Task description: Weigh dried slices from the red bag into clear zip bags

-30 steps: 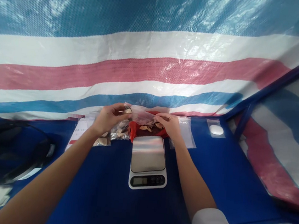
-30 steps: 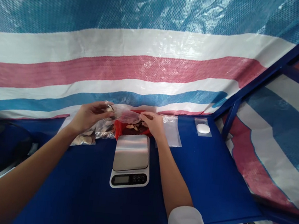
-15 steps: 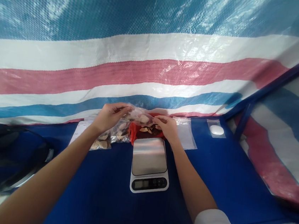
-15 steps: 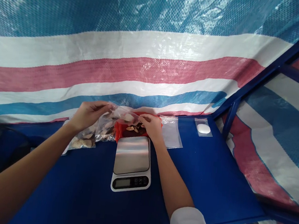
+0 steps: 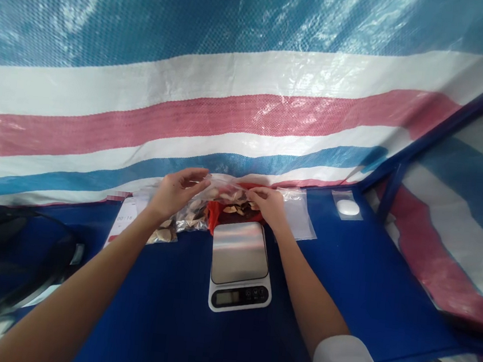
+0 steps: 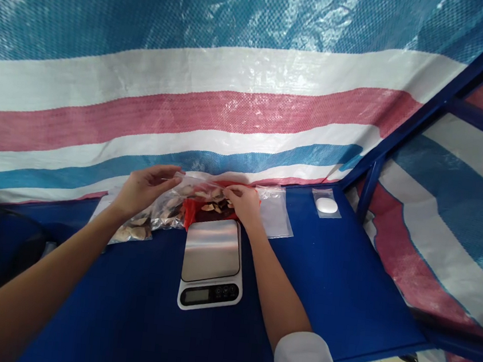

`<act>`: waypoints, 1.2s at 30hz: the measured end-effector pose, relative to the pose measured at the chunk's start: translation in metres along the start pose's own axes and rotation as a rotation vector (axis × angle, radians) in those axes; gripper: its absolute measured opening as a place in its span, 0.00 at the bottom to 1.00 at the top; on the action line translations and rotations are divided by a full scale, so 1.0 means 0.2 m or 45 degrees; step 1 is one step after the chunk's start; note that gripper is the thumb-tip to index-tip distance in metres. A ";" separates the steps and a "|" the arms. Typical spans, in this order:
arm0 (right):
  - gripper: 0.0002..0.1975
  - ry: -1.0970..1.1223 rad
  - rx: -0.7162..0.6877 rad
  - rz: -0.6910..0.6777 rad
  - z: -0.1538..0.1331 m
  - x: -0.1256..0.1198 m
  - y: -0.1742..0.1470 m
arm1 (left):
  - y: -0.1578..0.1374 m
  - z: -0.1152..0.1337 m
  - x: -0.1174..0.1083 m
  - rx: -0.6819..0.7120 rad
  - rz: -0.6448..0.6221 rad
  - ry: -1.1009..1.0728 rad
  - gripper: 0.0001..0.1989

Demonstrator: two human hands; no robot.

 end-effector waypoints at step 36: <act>0.11 0.186 0.137 -0.116 0.00 0.04 -0.04 | -0.03 0.00 -0.09 0.064 0.132 0.202 0.16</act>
Point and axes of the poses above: each hand's wrist, its own y-axis towards the middle knuckle, its own x-axis out of the palm, z = x × y, the point moved 10 cm from there along y, towards the middle knuckle, and after that the axes turned 7 degrees about z, right-handed, at the moved point
